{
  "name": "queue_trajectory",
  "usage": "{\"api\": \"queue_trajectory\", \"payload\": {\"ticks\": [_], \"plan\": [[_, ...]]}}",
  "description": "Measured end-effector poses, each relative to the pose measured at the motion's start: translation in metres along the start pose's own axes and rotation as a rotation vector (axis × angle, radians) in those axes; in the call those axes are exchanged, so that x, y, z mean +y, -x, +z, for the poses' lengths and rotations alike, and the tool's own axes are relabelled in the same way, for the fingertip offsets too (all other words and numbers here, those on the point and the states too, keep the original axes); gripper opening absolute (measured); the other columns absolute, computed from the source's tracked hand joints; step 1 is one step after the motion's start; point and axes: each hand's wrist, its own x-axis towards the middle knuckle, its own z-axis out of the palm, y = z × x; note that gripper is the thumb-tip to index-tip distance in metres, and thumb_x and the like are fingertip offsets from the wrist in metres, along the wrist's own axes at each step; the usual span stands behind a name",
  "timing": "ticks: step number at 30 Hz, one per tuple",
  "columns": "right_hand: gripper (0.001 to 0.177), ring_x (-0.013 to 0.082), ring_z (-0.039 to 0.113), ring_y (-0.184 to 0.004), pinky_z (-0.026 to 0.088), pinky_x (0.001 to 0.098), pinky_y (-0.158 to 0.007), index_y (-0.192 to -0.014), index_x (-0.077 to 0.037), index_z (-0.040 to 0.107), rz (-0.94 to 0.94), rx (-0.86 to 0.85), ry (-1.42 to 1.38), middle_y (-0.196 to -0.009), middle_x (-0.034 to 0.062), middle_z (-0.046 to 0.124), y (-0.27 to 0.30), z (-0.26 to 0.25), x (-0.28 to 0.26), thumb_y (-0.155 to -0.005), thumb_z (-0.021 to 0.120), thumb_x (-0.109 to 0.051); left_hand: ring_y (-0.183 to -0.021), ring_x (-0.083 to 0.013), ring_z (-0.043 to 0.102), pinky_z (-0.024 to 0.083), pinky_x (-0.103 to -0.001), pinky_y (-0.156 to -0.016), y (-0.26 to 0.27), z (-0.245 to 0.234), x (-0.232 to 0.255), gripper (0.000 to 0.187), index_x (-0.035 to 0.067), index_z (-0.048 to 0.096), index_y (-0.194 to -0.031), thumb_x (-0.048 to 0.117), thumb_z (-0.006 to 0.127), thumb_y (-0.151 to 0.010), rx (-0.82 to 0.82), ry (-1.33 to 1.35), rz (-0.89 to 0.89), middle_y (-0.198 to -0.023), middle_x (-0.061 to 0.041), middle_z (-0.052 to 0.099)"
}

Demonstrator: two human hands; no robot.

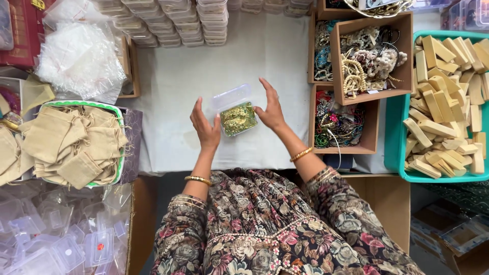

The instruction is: The person handles a beaded bracelet, placing it into a clear plastic bag and then into a small patterned pouch. They then place the pouch into a clear plastic container and stack it with other containers. The person repeats the process with another bracelet, placing it into a plastic bag and then into a plastic container.

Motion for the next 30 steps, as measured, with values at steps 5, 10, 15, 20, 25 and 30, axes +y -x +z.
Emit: {"api": "queue_trajectory", "payload": {"ticks": [5, 10, 15, 20, 25, 30], "plan": [[0.072, 0.0317, 0.045, -0.139, 0.033, 0.0463, -0.120, -0.143, -0.010, 0.053, -0.269, -0.196, 0.108, -0.146, 0.0125, 0.054, -0.007, -0.014, 0.001, -0.074, 0.071, -0.002, -0.135, -0.0322, 0.047, 0.033, -0.048, -0.117, -0.007, 0.002, -0.007, 0.038, 0.009, 0.061, -0.132, 0.014, 0.067, -0.095, -0.106, -0.005, 0.023, -0.131, -0.011, 0.062], [0.046, 0.0244, 0.058, -0.130, 0.048, 0.0396, -0.114, -0.122, -0.019, 0.072, -0.358, -0.301, 0.420, -0.128, 0.0015, 0.065, 0.036, -0.013, 0.044, -0.078, 0.071, -0.006, -0.128, -0.0255, 0.055, 0.037, -0.046, -0.119, 0.029, -0.003, -0.017, 0.013, 0.015, 0.072, -0.108, 0.021, 0.071, -0.096, -0.336, -0.198, 0.155, -0.115, -0.006, 0.068], [0.051, 0.0290, 0.055, -0.128, 0.046, 0.0440, -0.106, -0.127, -0.009, 0.068, -0.509, -0.329, 0.521, -0.147, 0.0091, 0.059, 0.068, -0.008, 0.053, -0.077, 0.075, -0.005, -0.132, -0.0311, 0.053, 0.036, -0.049, -0.115, 0.046, -0.002, -0.019, 0.031, 0.009, 0.069, -0.112, 0.018, 0.075, -0.084, -0.405, -0.326, 0.430, -0.125, -0.010, 0.063], [0.034, 0.0291, 0.049, -0.139, 0.040, 0.0486, -0.114, -0.104, -0.014, 0.067, -0.626, -0.248, 0.644, -0.142, 0.0036, 0.058, 0.042, -0.003, 0.044, -0.075, 0.085, -0.018, -0.129, -0.0285, 0.053, 0.033, -0.054, -0.118, 0.041, 0.002, -0.017, 0.031, 0.011, 0.068, -0.108, 0.021, 0.079, -0.080, -0.454, -0.392, 0.415, -0.118, -0.008, 0.063], [0.031, 0.0282, 0.042, -0.146, 0.038, 0.0495, -0.118, -0.091, -0.009, 0.059, -0.706, -0.363, 0.698, -0.152, 0.0080, 0.054, 0.034, 0.006, 0.061, -0.075, 0.084, -0.018, -0.128, -0.0283, 0.053, 0.030, -0.060, -0.116, 0.042, 0.003, -0.008, 0.034, 0.013, 0.067, -0.107, 0.025, 0.081, -0.078, -0.470, -0.464, 0.403, -0.115, -0.007, 0.062], [0.029, 0.0256, 0.050, -0.141, 0.049, 0.0420, -0.112, -0.095, -0.007, 0.059, -0.763, -0.310, 0.651, -0.149, 0.0086, 0.057, 0.034, 0.007, 0.062, -0.078, 0.081, -0.015, -0.127, -0.0294, 0.053, 0.033, -0.059, -0.114, 0.048, 0.012, -0.010, 0.029, 0.013, 0.066, -0.108, 0.022, 0.076, -0.082, -0.435, -0.520, 0.407, -0.115, -0.008, 0.062]]}}
